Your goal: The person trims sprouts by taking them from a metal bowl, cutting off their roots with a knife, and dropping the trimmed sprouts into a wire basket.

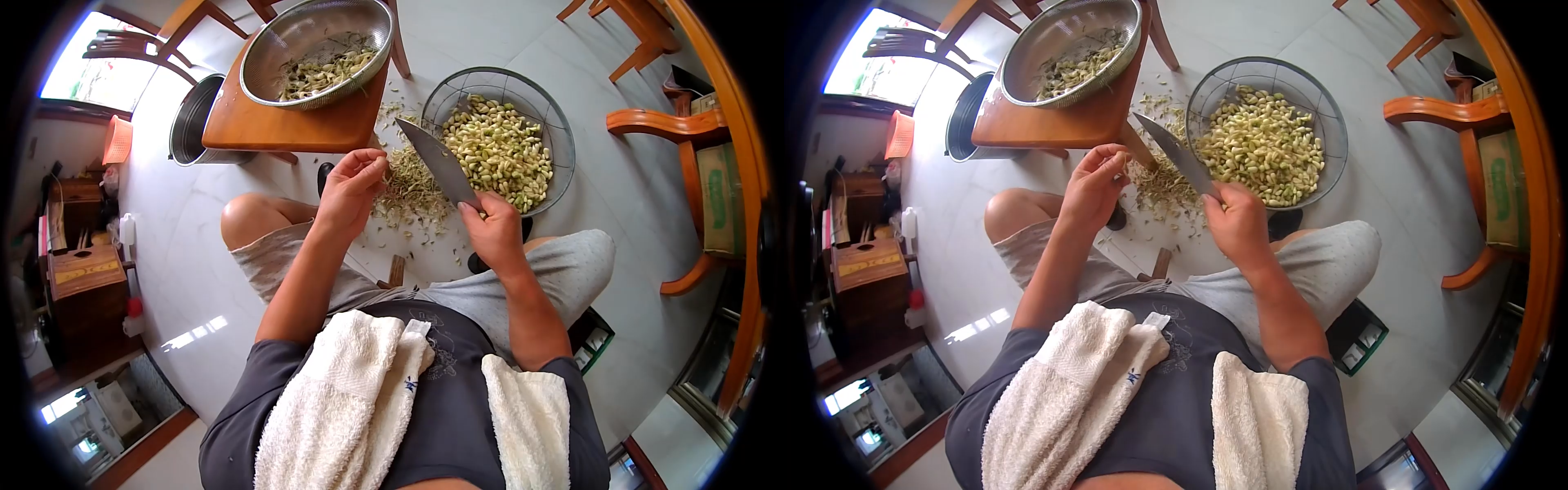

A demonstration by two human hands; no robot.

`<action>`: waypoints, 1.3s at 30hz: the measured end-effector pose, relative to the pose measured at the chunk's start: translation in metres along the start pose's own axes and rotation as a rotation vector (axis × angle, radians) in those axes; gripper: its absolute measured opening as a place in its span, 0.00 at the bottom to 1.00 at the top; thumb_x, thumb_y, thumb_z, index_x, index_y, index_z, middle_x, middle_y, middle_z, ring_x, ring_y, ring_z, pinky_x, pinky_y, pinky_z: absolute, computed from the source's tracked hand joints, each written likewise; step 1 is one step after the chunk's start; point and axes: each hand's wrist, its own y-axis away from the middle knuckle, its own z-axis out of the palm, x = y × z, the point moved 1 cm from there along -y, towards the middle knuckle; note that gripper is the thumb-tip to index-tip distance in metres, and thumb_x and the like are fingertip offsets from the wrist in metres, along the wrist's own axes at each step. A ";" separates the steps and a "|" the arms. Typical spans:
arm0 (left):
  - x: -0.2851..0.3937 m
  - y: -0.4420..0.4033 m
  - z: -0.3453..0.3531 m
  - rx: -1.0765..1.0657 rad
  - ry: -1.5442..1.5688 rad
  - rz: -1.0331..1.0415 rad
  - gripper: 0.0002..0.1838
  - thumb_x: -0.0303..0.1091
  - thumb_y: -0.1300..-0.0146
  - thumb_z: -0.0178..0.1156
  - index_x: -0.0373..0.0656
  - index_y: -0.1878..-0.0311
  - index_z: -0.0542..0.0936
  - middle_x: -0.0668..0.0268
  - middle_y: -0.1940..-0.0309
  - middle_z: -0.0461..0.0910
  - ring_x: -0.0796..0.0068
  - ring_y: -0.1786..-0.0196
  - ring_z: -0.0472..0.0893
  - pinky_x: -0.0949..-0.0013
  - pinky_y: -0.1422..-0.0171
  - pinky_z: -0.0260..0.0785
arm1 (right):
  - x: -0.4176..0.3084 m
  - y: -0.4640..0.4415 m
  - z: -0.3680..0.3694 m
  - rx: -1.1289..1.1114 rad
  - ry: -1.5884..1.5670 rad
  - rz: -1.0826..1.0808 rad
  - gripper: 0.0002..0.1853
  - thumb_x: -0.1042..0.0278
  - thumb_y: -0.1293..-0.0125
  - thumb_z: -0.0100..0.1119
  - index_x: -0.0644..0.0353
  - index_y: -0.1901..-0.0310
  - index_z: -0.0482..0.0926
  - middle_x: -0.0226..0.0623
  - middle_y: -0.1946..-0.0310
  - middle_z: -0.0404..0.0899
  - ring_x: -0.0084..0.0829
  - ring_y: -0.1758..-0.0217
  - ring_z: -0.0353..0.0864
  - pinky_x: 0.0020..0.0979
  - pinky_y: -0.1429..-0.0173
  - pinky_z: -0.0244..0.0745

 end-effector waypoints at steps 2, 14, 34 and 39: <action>-0.006 -0.006 -0.011 -0.030 -0.022 0.051 0.07 0.28 0.36 0.58 0.40 0.56 0.75 0.65 0.64 0.78 0.77 0.65 0.77 0.74 0.59 0.71 | -0.001 0.000 -0.002 0.003 -0.012 -0.010 0.09 0.75 0.43 0.60 0.69 0.61 0.80 0.39 0.73 0.78 0.28 0.70 0.76 0.27 0.63 0.70; -0.021 -0.005 0.005 0.128 -0.236 0.340 0.05 0.21 0.42 0.63 0.37 0.63 0.78 0.69 0.69 0.79 0.86 0.70 0.76 0.81 0.67 0.69 | -0.005 0.008 0.008 0.008 0.008 -0.081 0.09 0.75 0.44 0.60 0.61 0.60 0.81 0.42 0.75 0.76 0.41 0.72 0.76 0.35 0.68 0.69; -0.003 -0.016 0.026 0.075 -0.191 0.340 0.06 0.24 0.39 0.60 0.34 0.61 0.75 0.64 0.71 0.78 0.80 0.73 0.76 0.77 0.70 0.69 | 0.034 0.008 0.013 -0.380 0.479 0.103 0.06 0.70 0.46 0.56 0.63 0.71 0.78 0.52 0.72 0.78 0.53 0.63 0.78 0.47 0.56 0.72; 0.001 -0.038 0.053 0.043 -0.058 0.181 0.08 0.27 0.38 0.60 0.35 0.59 0.73 0.62 0.70 0.79 0.77 0.73 0.77 0.76 0.71 0.70 | 0.041 0.007 0.016 -0.398 0.502 0.097 0.07 0.68 0.45 0.58 0.63 0.70 0.77 0.52 0.68 0.78 0.52 0.60 0.77 0.46 0.54 0.71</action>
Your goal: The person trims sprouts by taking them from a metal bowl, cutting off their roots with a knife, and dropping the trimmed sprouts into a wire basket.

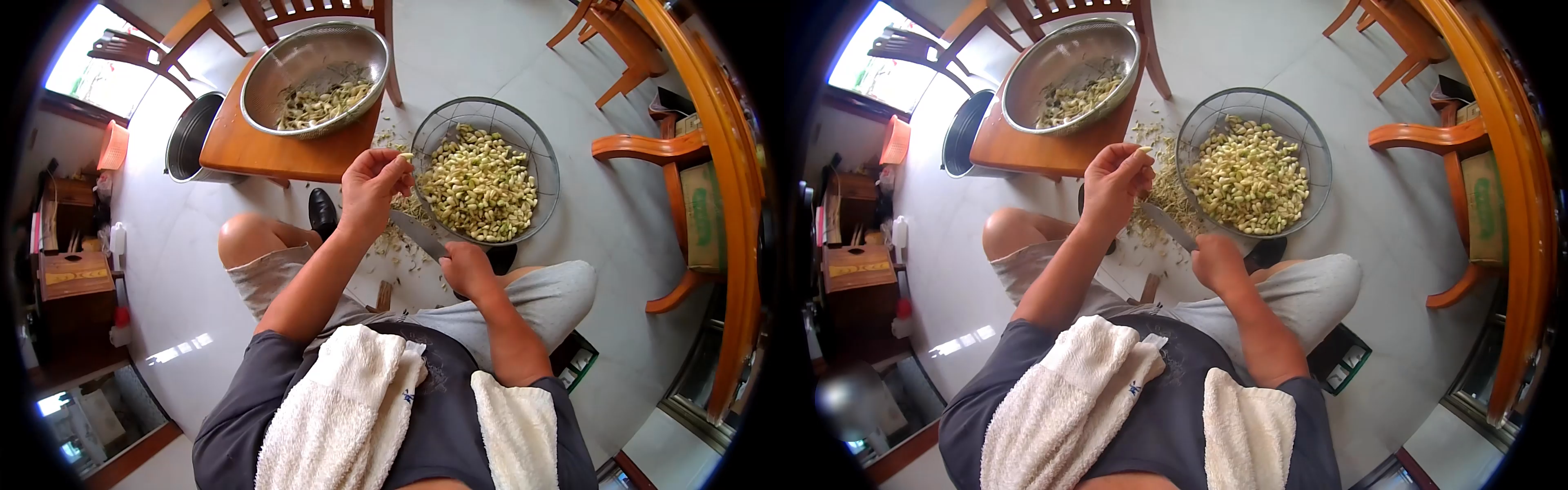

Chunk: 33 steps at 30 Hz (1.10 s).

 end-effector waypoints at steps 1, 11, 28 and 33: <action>-0.001 -0.003 0.002 -0.024 0.024 -0.018 0.08 0.27 0.38 0.60 0.35 0.59 0.73 0.62 0.70 0.79 0.77 0.73 0.77 0.76 0.71 0.70 | 0.001 -0.001 -0.001 0.005 -0.012 0.014 0.08 0.67 0.45 0.58 0.63 0.69 0.77 0.53 0.69 0.78 0.52 0.60 0.77 0.47 0.54 0.71; -0.032 -0.030 0.031 -0.097 -0.250 -0.190 0.09 0.25 0.42 0.62 0.34 0.60 0.76 0.64 0.73 0.77 0.78 0.75 0.76 0.75 0.70 0.70 | 0.009 -0.003 -0.013 0.064 -0.104 0.172 0.09 0.67 0.42 0.56 0.65 0.67 0.77 0.53 0.68 0.79 0.53 0.59 0.77 0.46 0.54 0.72; 0.096 -0.206 -0.061 -0.286 -1.590 0.238 0.19 0.38 0.49 0.64 0.39 0.54 0.80 0.53 0.63 0.82 0.62 0.61 0.82 0.64 0.55 0.73 | 0.003 -0.006 0.013 -0.238 -0.021 0.005 0.10 0.67 0.41 0.54 0.64 0.61 0.75 0.55 0.68 0.79 0.55 0.61 0.78 0.49 0.55 0.72; 0.105 -0.200 -0.057 -0.519 -1.743 -0.020 0.29 0.46 0.55 0.66 0.41 0.48 0.78 0.51 0.56 0.80 0.56 0.51 0.79 0.63 0.43 0.69 | 0.004 -0.006 0.022 -0.225 -0.080 -0.033 0.10 0.65 0.43 0.56 0.63 0.66 0.75 0.54 0.70 0.78 0.55 0.62 0.77 0.49 0.57 0.71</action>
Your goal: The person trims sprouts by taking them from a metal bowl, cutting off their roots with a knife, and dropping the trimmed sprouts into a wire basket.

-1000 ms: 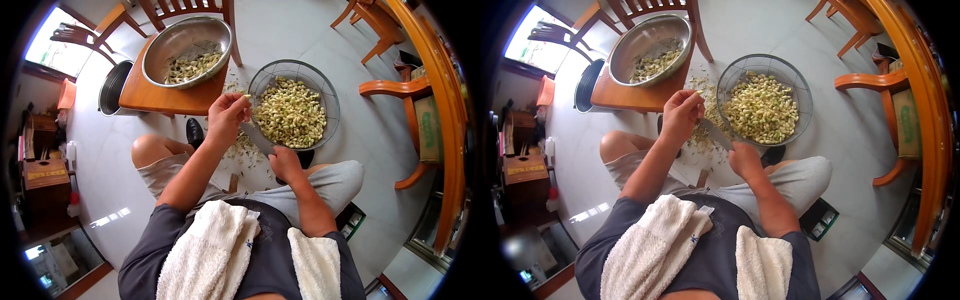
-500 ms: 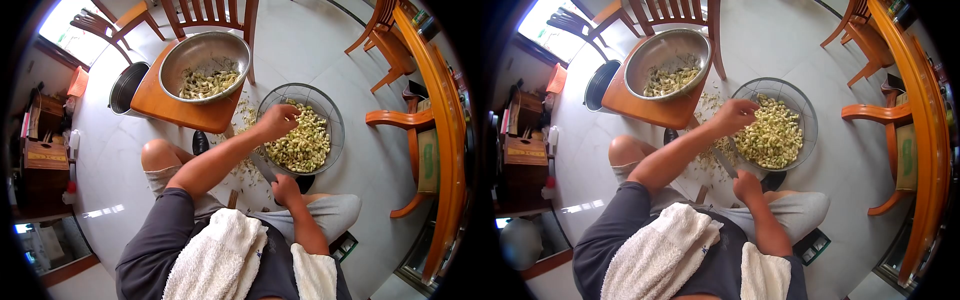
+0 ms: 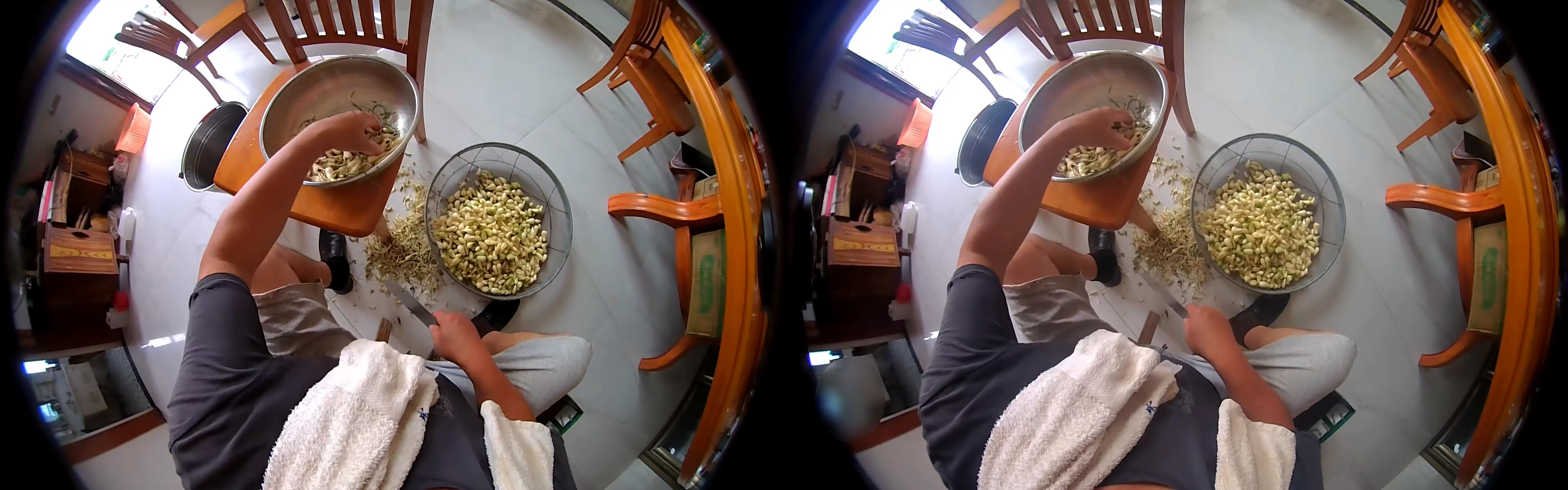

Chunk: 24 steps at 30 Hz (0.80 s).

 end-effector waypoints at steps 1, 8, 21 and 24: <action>-0.003 -0.002 0.003 0.017 -0.006 0.030 0.29 0.45 0.55 0.66 0.41 0.49 0.78 0.51 0.57 0.80 0.56 0.52 0.79 0.62 0.44 0.69 | 0.001 0.000 0.000 -0.014 0.012 0.005 0.10 0.65 0.43 0.56 0.63 0.66 0.75 0.54 0.70 0.78 0.55 0.62 0.77 0.49 0.57 0.71; -0.026 -0.020 0.008 0.292 -0.143 0.017 0.21 0.39 0.54 0.65 0.42 0.56 0.81 0.53 0.65 0.81 0.56 0.60 0.81 0.59 0.52 0.71 | 0.001 -0.004 -0.003 -0.060 0.029 0.019 0.10 0.65 0.42 0.56 0.62 0.63 0.75 0.53 0.69 0.78 0.54 0.61 0.77 0.48 0.56 0.71; -0.060 0.001 -0.029 0.133 0.791 -0.145 0.20 0.24 0.46 0.62 0.26 0.50 0.75 0.53 0.61 0.79 0.65 0.60 0.82 0.69 0.58 0.80 | -0.001 -0.003 0.000 -0.071 0.056 -0.002 0.10 0.65 0.41 0.55 0.61 0.61 0.76 0.51 0.66 0.79 0.52 0.59 0.77 0.47 0.54 0.71; -0.058 0.004 -0.028 0.152 0.778 -0.156 0.18 0.22 0.45 0.61 0.26 0.50 0.75 0.53 0.59 0.79 0.65 0.57 0.82 0.70 0.54 0.79 | 0.001 -0.002 0.002 -0.064 0.081 -0.024 0.10 0.65 0.41 0.55 0.60 0.60 0.76 0.51 0.66 0.79 0.53 0.60 0.77 0.47 0.54 0.71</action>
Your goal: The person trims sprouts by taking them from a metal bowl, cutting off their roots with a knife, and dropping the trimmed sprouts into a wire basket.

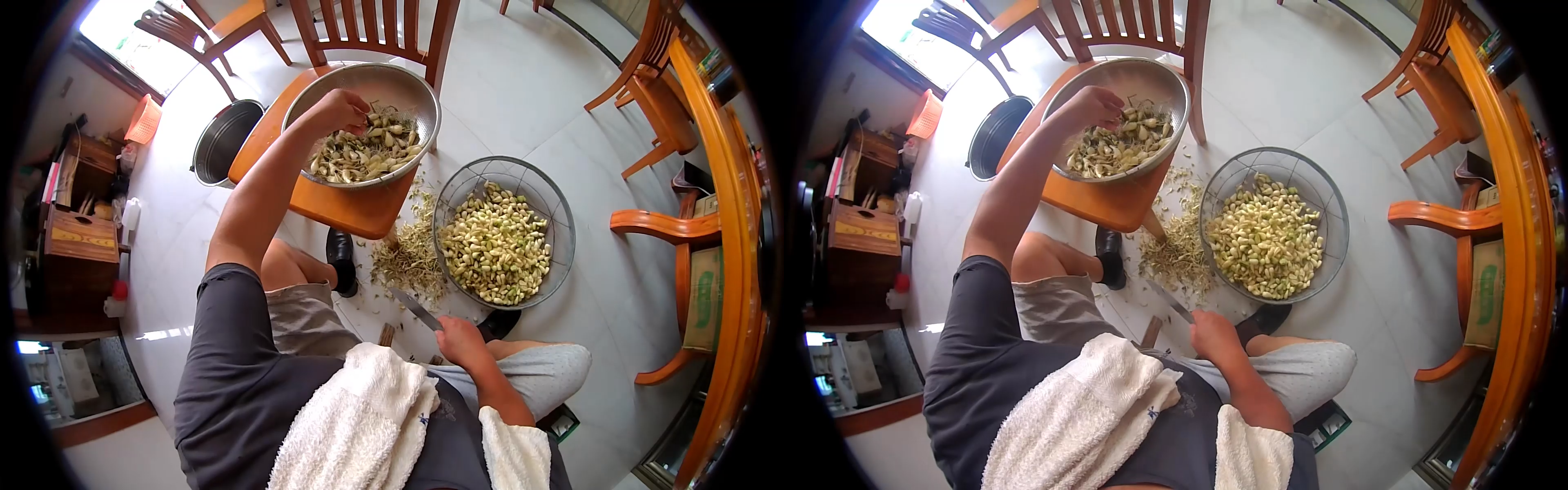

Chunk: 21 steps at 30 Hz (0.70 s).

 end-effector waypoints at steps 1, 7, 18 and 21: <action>0.003 0.003 0.001 0.031 -0.031 0.017 0.17 0.21 0.45 0.60 0.26 0.51 0.75 0.53 0.60 0.79 0.65 0.58 0.82 0.70 0.55 0.79 | 0.000 0.001 0.000 -0.014 0.013 -0.004 0.11 0.65 0.41 0.55 0.61 0.60 0.76 0.52 0.66 0.79 0.53 0.60 0.77 0.48 0.54 0.71; 0.008 0.018 -0.002 0.104 0.275 0.071 0.14 0.19 0.41 0.57 0.25 0.51 0.73 0.52 0.60 0.79 0.64 0.57 0.83 0.71 0.54 0.79 | -0.007 0.003 -0.007 -0.034 0.031 0.030 0.10 0.66 0.41 0.53 0.63 0.61 0.75 0.54 0.66 0.78 0.54 0.60 0.78 0.49 0.55 0.72; 0.019 0.097 0.001 0.075 0.844 0.053 0.15 0.31 0.30 0.50 0.26 0.50 0.71 0.49 0.57 0.78 0.66 0.58 0.81 0.73 0.52 0.79 | -0.008 0.006 -0.026 0.250 -0.130 0.023 0.10 0.65 0.41 0.55 0.64 0.65 0.75 0.55 0.69 0.78 0.56 0.61 0.76 0.49 0.57 0.70; 0.030 0.134 0.036 -0.053 0.990 0.174 0.14 0.25 0.32 0.49 0.25 0.48 0.68 0.48 0.52 0.76 0.64 0.51 0.80 0.74 0.44 0.75 | -0.010 0.011 -0.036 0.398 -0.239 -0.010 0.10 0.66 0.42 0.55 0.66 0.68 0.74 0.55 0.74 0.76 0.54 0.66 0.77 0.45 0.62 0.70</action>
